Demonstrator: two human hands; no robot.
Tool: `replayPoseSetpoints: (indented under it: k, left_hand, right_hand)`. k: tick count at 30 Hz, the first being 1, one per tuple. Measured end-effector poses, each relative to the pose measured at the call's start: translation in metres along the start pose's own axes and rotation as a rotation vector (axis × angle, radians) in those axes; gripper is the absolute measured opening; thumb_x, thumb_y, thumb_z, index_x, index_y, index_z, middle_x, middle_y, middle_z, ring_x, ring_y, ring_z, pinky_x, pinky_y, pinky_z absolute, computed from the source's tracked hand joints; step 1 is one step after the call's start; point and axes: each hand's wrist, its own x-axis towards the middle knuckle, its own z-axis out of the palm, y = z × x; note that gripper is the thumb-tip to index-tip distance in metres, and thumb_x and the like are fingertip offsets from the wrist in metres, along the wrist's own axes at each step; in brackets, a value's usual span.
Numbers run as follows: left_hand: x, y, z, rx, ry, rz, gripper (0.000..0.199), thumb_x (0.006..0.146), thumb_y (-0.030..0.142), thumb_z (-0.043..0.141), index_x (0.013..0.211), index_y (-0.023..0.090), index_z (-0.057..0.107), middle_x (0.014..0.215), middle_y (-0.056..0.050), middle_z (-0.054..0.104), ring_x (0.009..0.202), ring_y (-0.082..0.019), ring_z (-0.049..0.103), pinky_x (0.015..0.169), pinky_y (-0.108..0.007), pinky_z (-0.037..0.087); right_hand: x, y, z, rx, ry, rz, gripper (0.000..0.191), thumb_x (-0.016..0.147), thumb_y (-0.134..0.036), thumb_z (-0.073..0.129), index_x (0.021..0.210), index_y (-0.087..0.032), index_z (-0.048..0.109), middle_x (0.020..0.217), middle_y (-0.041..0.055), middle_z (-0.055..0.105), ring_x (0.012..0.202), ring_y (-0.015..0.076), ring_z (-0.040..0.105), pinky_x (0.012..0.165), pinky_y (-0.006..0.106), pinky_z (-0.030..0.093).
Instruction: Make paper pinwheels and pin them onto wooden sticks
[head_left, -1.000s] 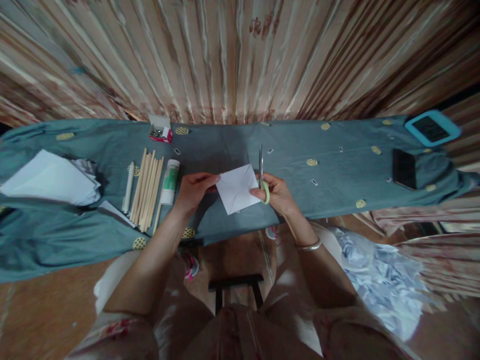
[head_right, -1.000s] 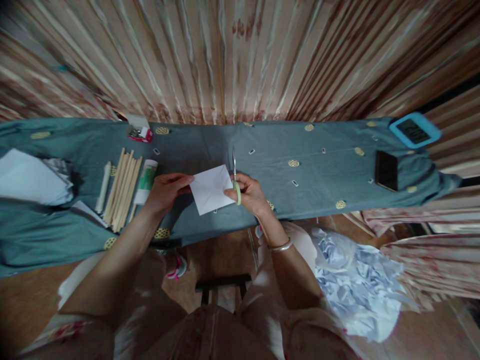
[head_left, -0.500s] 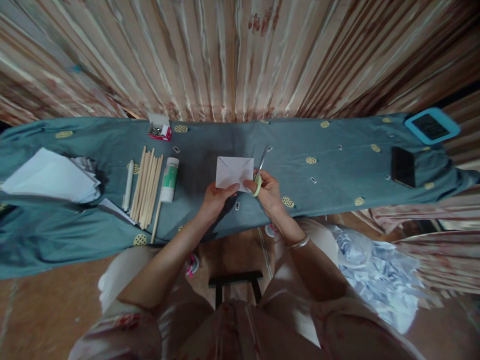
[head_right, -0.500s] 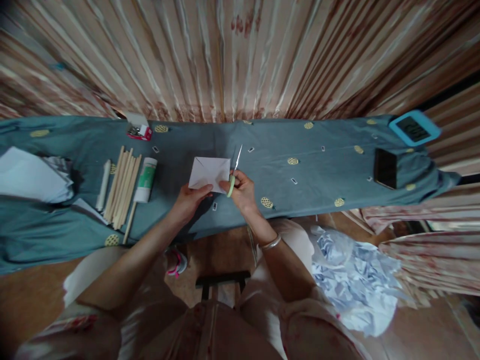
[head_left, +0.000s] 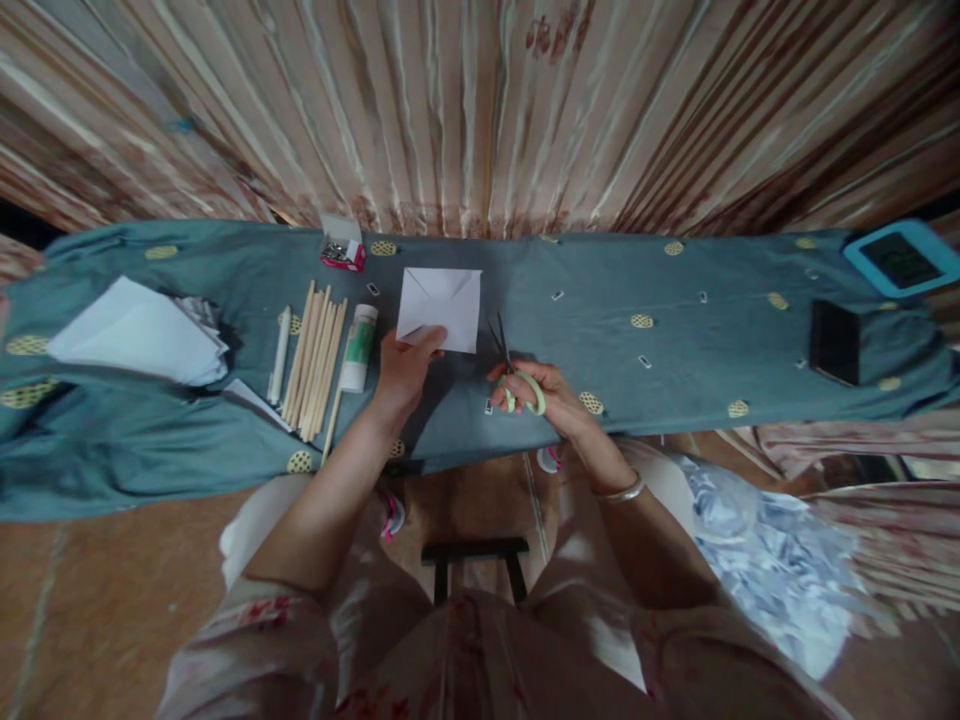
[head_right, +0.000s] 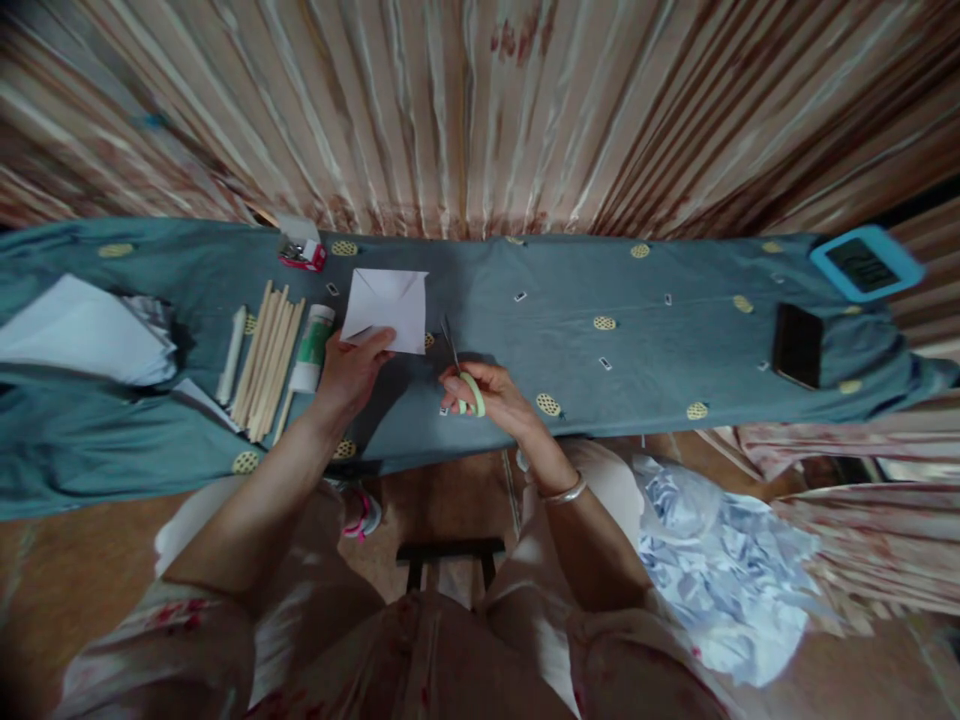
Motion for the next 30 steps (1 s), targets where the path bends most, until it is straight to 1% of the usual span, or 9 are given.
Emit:
replayPoseSetpoints:
  k: [3, 6, 11, 15, 19, 26, 30]
  left_hand:
    - [0.001, 0.002, -0.001, -0.018, 0.029, -0.002, 0.018, 0.058, 0.019, 0.079, 0.072, 0.018, 0.067, 0.075, 0.001, 0.068, 0.068, -0.013, 0.061, 0.06, -0.024, 0.048]
    - [-0.001, 0.004, 0.002, -0.03, 0.038, -0.022, 0.021, 0.056, 0.02, 0.08, 0.072, 0.018, 0.067, 0.073, 0.001, 0.068, 0.067, -0.013, 0.061, 0.059, -0.023, 0.049]
    - [-0.008, 0.006, 0.006, -0.019, -0.004, -0.025, 0.023, 0.054, 0.023, 0.081, 0.07, 0.017, 0.066, 0.069, 0.003, 0.066, 0.062, -0.01, 0.059, 0.058, -0.022, 0.049]
    - [-0.01, 0.005, 0.008, -0.01, -0.01, -0.019, 0.022, 0.055, 0.023, 0.081, 0.069, 0.018, 0.065, 0.068, 0.002, 0.066, 0.062, -0.01, 0.059, 0.057, -0.021, 0.048]
    - [-0.01, 0.002, 0.01, 0.007, -0.012, -0.015, 0.019, 0.057, 0.021, 0.08, 0.065, 0.018, 0.063, 0.063, 0.003, 0.064, 0.058, -0.01, 0.056, 0.055, -0.021, 0.047]
    - [-0.012, 0.002, 0.012, 0.013, 0.001, -0.026, 0.017, 0.056, 0.02, 0.077, 0.064, 0.018, 0.063, 0.063, 0.003, 0.063, 0.058, -0.01, 0.055, 0.054, -0.021, 0.046]
    - [-0.012, 0.002, 0.013, 0.019, 0.008, -0.042, 0.016, 0.056, 0.019, 0.076, 0.064, 0.018, 0.062, 0.063, 0.004, 0.062, 0.059, -0.01, 0.055, 0.055, -0.021, 0.046]
  right_hand:
    - [-0.004, -0.001, -0.003, -0.027, -0.133, 0.049, 0.056, 0.066, -0.064, 0.078, 0.094, -0.017, 0.068, 0.073, 0.0015, 0.072, 0.063, 0.011, 0.065, 0.053, 0.019, 0.048]
    - [-0.005, -0.002, -0.004, -0.063, -0.186, 0.055, 0.05, 0.068, -0.059, 0.079, 0.093, -0.017, 0.068, 0.073, 0.0, 0.07, 0.063, 0.0101, 0.063, 0.056, 0.02, 0.05]
    - [-0.004, -0.003, -0.002, -0.073, -0.18, 0.078, 0.047, 0.067, -0.056, 0.081, 0.09, -0.016, 0.068, 0.07, -0.0025, 0.066, 0.059, 0.0087, 0.06, 0.058, 0.022, 0.051]
    - [-0.004, -0.005, 0.0, -0.058, -0.179, 0.091, 0.049, 0.065, -0.057, 0.082, 0.088, -0.017, 0.068, 0.068, -0.0035, 0.065, 0.057, 0.0074, 0.059, 0.058, 0.021, 0.051]
    - [-0.004, -0.006, 0.001, -0.041, -0.165, 0.11, 0.051, 0.061, -0.059, 0.083, 0.086, -0.017, 0.068, 0.066, -0.0042, 0.064, 0.055, 0.0058, 0.057, 0.055, 0.019, 0.05]
    - [-0.005, -0.006, 0.001, -0.047, -0.163, 0.087, 0.047, 0.066, -0.056, 0.082, 0.087, -0.016, 0.068, 0.064, -0.0042, 0.064, 0.053, 0.0061, 0.056, 0.054, 0.02, 0.05]
    - [-0.004, -0.006, 0.001, -0.034, -0.162, 0.087, 0.047, 0.065, -0.056, 0.082, 0.086, -0.016, 0.069, 0.065, -0.0044, 0.064, 0.053, 0.0056, 0.056, 0.055, 0.019, 0.051]
